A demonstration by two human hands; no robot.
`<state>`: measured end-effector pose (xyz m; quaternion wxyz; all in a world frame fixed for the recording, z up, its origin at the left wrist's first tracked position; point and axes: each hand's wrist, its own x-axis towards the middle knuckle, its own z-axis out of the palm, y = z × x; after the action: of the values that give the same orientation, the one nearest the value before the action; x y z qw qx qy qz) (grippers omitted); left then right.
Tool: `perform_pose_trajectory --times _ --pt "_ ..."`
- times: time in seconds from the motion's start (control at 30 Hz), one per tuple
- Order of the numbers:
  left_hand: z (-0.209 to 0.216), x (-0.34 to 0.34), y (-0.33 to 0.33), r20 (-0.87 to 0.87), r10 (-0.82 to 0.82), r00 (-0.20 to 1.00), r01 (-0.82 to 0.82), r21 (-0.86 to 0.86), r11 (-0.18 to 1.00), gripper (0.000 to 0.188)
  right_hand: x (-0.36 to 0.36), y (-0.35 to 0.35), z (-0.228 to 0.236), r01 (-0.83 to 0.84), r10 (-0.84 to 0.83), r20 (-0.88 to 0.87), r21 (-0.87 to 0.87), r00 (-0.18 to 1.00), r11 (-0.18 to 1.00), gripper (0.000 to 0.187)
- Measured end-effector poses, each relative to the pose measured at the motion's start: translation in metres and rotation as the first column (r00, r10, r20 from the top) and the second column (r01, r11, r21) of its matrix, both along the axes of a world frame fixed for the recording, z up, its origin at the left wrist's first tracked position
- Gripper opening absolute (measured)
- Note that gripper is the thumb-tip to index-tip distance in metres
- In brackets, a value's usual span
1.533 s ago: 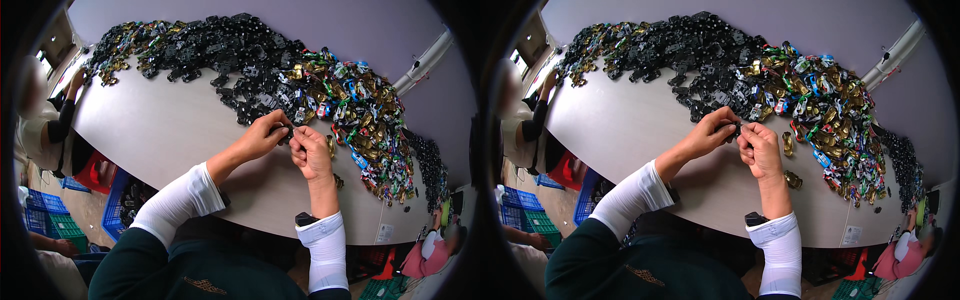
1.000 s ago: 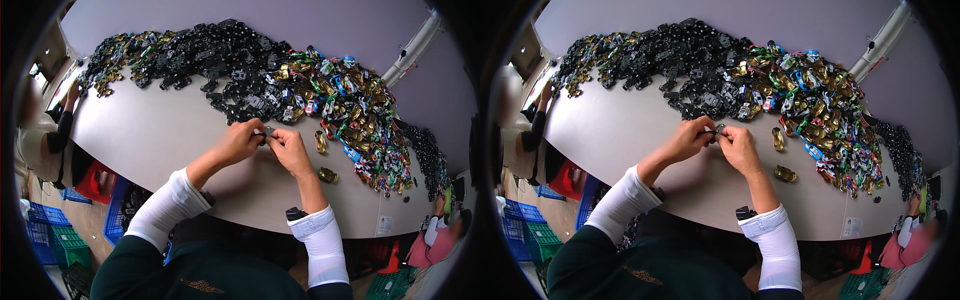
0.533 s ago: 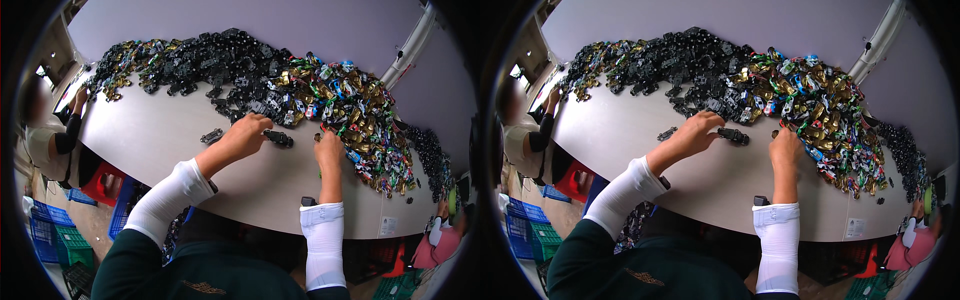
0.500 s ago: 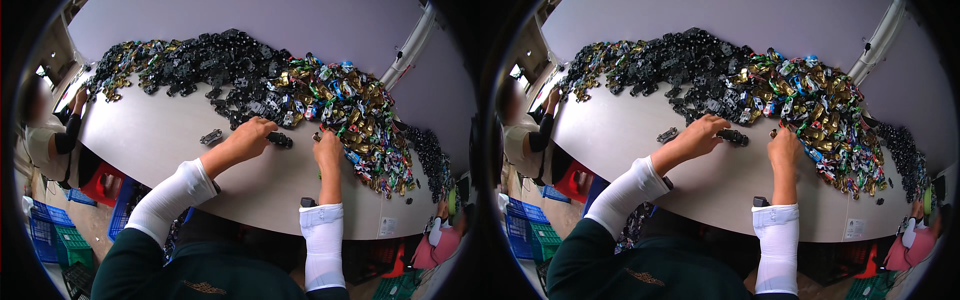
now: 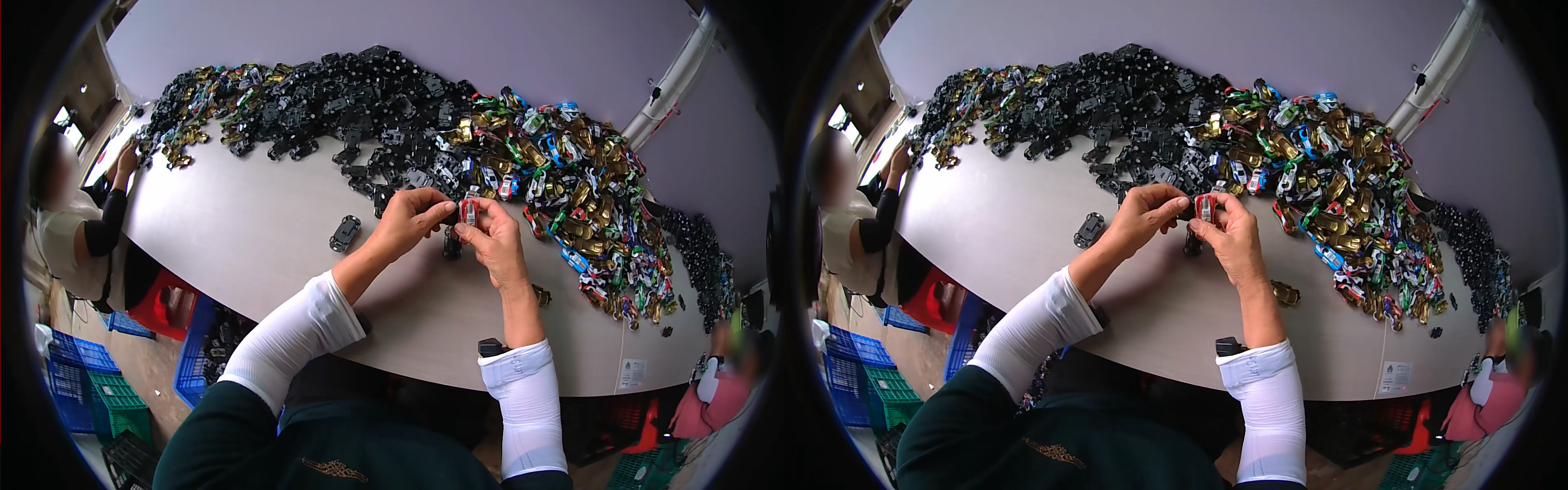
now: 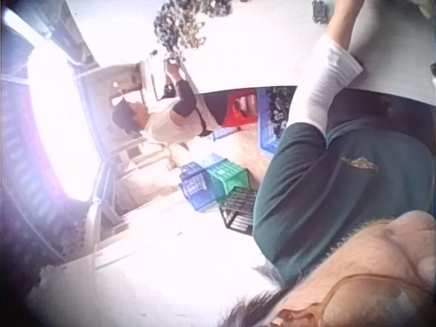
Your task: The person is seen manually assembling small toy cars, putting together chassis and colorful body parts.
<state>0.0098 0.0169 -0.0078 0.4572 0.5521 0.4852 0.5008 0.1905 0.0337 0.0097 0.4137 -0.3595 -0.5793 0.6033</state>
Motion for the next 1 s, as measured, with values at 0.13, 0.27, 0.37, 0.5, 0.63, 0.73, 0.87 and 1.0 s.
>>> perform_pose_trajectory --times 0.13,0.27,0.37,0.5,0.63,0.73,0.87,1.0 --pt "-0.005 0.004 -0.007 0.404 -0.18 0.897 0.17 0.061 0.984 0.021 -0.005 0.0 -0.006 -0.055 0.046 -0.109 -0.085 0.993 0.995 0.026" --pt "-0.013 -0.01 0.001 0.22 -0.148 0.964 0.134 0.079 0.988 0.02 -0.003 0.0 0.0 -0.114 0.086 -0.157 -0.179 0.984 0.977 0.025" --pt "-0.02 -0.01 0.004 0.327 -0.032 0.944 0.018 0.047 0.999 0.013 -0.004 0.001 -0.005 0.013 -0.013 -0.014 0.041 1.0 0.999 0.033" --pt "-0.01 -0.007 0.0 0.453 -0.043 0.89 0.047 0.003 0.999 0.016 -0.007 0.0 -0.01 0.108 -0.126 0.048 0.276 0.991 0.955 0.043" --pt "-0.011 -0.006 -0.004 0.317 0.039 0.948 -0.035 -0.019 0.999 0.024 -0.016 -0.009 -0.003 0.152 -0.205 0.101 0.383 0.974 0.911 0.036" --pt "-0.006 -0.006 -0.005 0.218 0.071 0.973 -0.088 0.072 0.994 0.028 -0.011 -0.009 0.002 0.076 -0.158 0.198 0.368 0.967 0.927 0.028" --pt "-0.011 -0.004 -0.007 0.008 0.113 0.994 -0.113 0.045 0.993 0.027 -0.022 -0.016 0.001 0.114 -0.22 0.215 0.417 0.952 0.902 0.025" --pt "-0.002 0.001 -0.013 -0.174 0.158 0.972 -0.119 0.215 0.969 0.026 -0.026 -0.012 -0.009 0.116 -0.323 0.221 0.635 0.92 0.764 0.024"
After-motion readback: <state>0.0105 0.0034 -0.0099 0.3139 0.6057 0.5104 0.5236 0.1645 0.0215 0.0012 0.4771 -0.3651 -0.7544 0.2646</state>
